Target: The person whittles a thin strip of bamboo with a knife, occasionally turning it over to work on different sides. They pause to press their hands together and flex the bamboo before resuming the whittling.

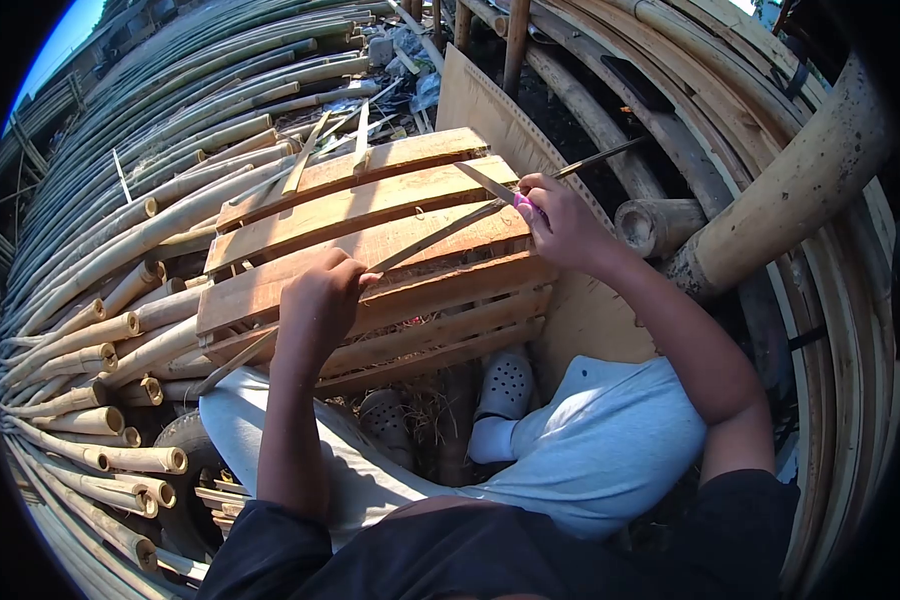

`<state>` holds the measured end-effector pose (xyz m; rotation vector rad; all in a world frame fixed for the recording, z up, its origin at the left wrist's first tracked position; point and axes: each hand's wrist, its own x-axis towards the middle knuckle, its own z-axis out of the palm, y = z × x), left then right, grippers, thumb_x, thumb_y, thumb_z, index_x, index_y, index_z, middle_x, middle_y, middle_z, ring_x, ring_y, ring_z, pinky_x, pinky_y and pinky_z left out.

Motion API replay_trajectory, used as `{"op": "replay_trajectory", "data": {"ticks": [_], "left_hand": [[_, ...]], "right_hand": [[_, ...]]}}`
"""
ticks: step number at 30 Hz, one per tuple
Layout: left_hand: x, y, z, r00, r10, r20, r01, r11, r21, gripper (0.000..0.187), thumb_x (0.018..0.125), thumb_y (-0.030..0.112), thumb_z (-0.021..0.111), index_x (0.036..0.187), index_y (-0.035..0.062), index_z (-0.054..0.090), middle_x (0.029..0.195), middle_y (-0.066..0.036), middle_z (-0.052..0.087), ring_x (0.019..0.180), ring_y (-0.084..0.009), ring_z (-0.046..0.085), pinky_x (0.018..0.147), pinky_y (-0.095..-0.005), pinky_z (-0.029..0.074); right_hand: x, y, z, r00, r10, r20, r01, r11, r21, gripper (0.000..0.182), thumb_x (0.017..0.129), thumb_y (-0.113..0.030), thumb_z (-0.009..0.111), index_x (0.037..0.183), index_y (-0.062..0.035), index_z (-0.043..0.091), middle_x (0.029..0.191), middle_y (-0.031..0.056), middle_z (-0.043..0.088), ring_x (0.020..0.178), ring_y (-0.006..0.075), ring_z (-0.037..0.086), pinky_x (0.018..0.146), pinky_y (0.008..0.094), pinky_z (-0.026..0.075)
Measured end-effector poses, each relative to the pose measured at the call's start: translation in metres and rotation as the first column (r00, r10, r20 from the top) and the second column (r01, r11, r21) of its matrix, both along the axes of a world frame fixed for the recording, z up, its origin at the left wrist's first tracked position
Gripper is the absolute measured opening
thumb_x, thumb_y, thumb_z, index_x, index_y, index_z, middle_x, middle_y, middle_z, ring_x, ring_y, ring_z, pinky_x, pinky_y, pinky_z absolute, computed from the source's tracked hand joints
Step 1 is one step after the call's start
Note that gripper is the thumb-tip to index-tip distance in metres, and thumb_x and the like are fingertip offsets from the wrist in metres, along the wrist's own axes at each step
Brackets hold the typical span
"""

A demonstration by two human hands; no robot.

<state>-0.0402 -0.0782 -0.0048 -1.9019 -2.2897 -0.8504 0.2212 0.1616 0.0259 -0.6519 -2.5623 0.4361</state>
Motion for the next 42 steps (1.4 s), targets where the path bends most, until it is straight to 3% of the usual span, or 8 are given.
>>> {"op": "replay_trajectory", "data": {"ticks": [6,8,16,18,24,28,36,42], "left_hand": [[0.006,-0.006,-0.001,0.999,0.034,-0.004,-0.034,0.998,-0.055,0.013,0.097,0.019,0.071,0.095,0.0062,0.073,0.092,-0.016,0.07,0.084,-0.0386,0.07,0.071,-0.0465,0.054],[0.008,-0.005,-0.002,0.996,0.067,0.062,-0.066,0.998,-0.016,0.018,0.097,0.024,0.073,0.092,0.0059,0.073,0.083,-0.017,0.071,0.078,-0.0396,0.07,0.067,-0.0455,0.053],[0.011,-0.001,-0.009,0.97,0.122,0.212,-0.109,0.991,-0.071,0.036,0.095,0.042,0.076,0.089,0.0073,0.075,0.071,-0.015,0.07,0.067,-0.0342,0.071,0.062,-0.0417,0.053],[0.01,-0.002,-0.013,0.975,0.136,0.176,-0.125,0.989,-0.073,0.035,0.094,0.042,0.078,0.09,0.0073,0.075,0.071,-0.014,0.07,0.066,-0.0333,0.071,0.061,-0.0407,0.052],[0.008,-0.014,-0.004,0.972,0.136,0.191,-0.13,0.99,-0.044,0.036,0.093,0.042,0.078,0.089,0.0058,0.074,0.07,-0.014,0.07,0.065,-0.0346,0.069,0.062,-0.0423,0.052],[0.005,-0.016,-0.002,0.955,0.149,0.257,-0.104,0.978,-0.181,0.037,0.092,0.041,0.078,0.086,0.0048,0.074,0.067,-0.015,0.067,0.063,-0.0346,0.068,0.061,-0.0422,0.051],[0.022,-0.014,0.0,0.971,0.196,0.139,-0.184,0.978,-0.094,0.032,0.094,0.035,0.078,0.092,0.0034,0.072,0.07,-0.016,0.068,0.064,-0.0337,0.068,0.06,-0.0408,0.049],[0.042,-0.008,-0.007,0.975,0.081,0.208,-0.054,0.99,-0.132,0.024,0.1,0.029,0.07,0.103,0.0056,0.07,0.076,-0.018,0.07,0.072,-0.0363,0.071,0.064,-0.0436,0.051]], "right_hand": [[-0.008,-0.011,0.001,0.986,0.002,-0.167,0.003,1.0,0.027,0.019,0.103,-0.01,0.06,0.098,0.0074,0.066,0.111,0.0234,0.068,0.091,0.0405,0.067,0.08,0.0454,0.053],[-0.012,-0.018,0.006,0.953,-0.283,-0.107,0.281,0.959,-0.035,0.025,0.107,-0.017,0.058,0.098,0.0048,0.066,0.097,0.0259,0.07,0.087,0.0406,0.07,0.076,0.0482,0.053],[-0.027,-0.021,-0.016,0.911,-0.347,0.223,0.403,0.864,-0.301,0.041,0.108,-0.031,0.055,0.093,0.0034,0.069,0.079,0.0258,0.069,0.077,0.0426,0.071,0.068,0.0506,0.052],[-0.034,-0.03,-0.038,0.924,-0.382,0.009,0.378,0.911,-0.164,0.046,0.111,-0.033,0.054,0.084,0.0033,0.065,0.062,0.0169,0.058,0.054,0.0249,0.053,0.056,0.0442,0.043],[-0.032,-0.032,0.005,0.897,-0.403,0.181,0.439,0.861,-0.257,0.046,0.109,-0.03,0.052,0.085,0.0059,0.069,0.074,0.0271,0.067,0.071,0.0444,0.069,0.065,0.051,0.052],[-0.038,-0.037,-0.017,0.917,-0.323,0.232,0.367,0.913,-0.177,0.045,0.11,-0.029,0.052,0.085,0.0048,0.069,0.071,0.0235,0.066,0.067,0.0434,0.067,0.062,0.0505,0.05],[-0.042,-0.06,0.016,0.837,-0.423,0.349,0.546,0.696,-0.467,0.051,0.108,-0.046,0.059,0.08,-0.0028,0.066,0.059,0.0004,0.052,0.046,0.0106,0.045,0.044,0.0324,0.036],[-0.038,-0.036,-0.009,0.903,-0.414,0.115,0.359,0.58,-0.731,0.043,0.102,-0.046,0.069,0.086,-0.0062,0.066,0.057,-0.0041,0.048,0.04,0.0067,0.04,0.036,0.0277,0.028]]}}
